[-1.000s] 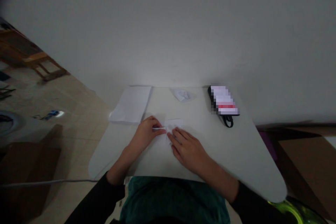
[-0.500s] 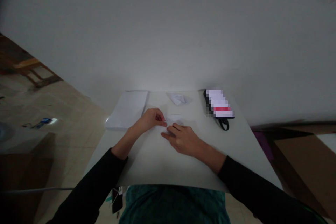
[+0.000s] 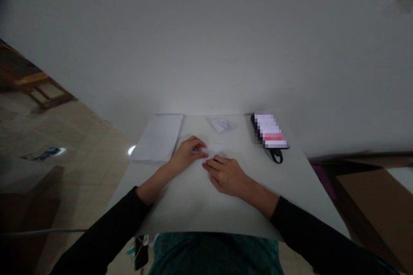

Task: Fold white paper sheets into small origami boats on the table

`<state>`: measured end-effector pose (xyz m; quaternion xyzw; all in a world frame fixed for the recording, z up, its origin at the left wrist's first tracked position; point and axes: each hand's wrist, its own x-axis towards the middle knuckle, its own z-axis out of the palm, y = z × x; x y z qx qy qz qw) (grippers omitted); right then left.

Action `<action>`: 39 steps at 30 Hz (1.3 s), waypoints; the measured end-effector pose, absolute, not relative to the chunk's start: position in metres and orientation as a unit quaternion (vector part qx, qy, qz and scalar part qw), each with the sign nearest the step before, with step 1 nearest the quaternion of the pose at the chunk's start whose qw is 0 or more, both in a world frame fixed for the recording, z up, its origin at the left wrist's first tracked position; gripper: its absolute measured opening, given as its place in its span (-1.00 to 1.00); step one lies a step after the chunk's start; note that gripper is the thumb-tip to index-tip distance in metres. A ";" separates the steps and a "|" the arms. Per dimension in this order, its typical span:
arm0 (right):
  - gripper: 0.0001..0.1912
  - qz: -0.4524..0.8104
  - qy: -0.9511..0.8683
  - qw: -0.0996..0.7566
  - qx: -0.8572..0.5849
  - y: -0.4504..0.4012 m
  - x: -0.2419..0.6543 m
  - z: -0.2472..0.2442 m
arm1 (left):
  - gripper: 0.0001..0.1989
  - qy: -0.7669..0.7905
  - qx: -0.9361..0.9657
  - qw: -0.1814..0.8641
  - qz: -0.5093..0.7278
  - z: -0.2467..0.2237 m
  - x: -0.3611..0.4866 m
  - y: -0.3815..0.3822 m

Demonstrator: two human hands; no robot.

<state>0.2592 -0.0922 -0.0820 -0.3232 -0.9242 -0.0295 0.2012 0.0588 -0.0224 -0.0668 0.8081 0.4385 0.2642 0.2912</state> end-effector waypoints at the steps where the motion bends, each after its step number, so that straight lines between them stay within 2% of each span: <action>1: -0.62 -0.028 -0.923 0.204 -0.324 -0.092 0.259 -0.082 | -0.80 0.433 0.823 0.250 0.270 -0.066 0.059 -0.027; 4: -0.63 -0.024 -0.920 0.205 -0.333 -0.091 0.258 -0.080 | -0.81 0.402 0.870 0.092 0.272 -0.062 0.056 -0.049; 7: -0.66 -0.027 -0.917 0.202 -0.343 -0.089 0.257 -0.078 | -0.80 0.351 0.898 0.029 0.263 -0.060 0.050 -0.075; 19: -0.73 -0.066 -0.917 0.205 -0.336 -0.086 0.256 -0.082 | -0.83 0.391 0.894 0.098 0.194 -0.065 0.051 -0.080; 28: -0.66 -0.078 -0.919 0.203 -0.329 -0.087 0.260 -0.088 | -0.82 0.464 0.875 -0.001 0.137 -0.062 0.042 -0.062; 33: -0.65 -0.069 -0.921 0.203 -0.324 -0.084 0.264 -0.090 | -0.88 0.517 0.846 -0.077 0.105 -0.059 0.037 -0.047; 36: -0.63 -0.058 -0.918 0.212 -0.330 -0.078 0.270 -0.090 | -0.83 0.483 0.859 -0.099 0.137 -0.063 0.038 -0.045; 39: -0.59 -0.039 -0.914 0.230 -0.332 -0.071 0.275 -0.089 | -0.77 0.439 0.869 -0.026 0.226 -0.068 0.046 -0.045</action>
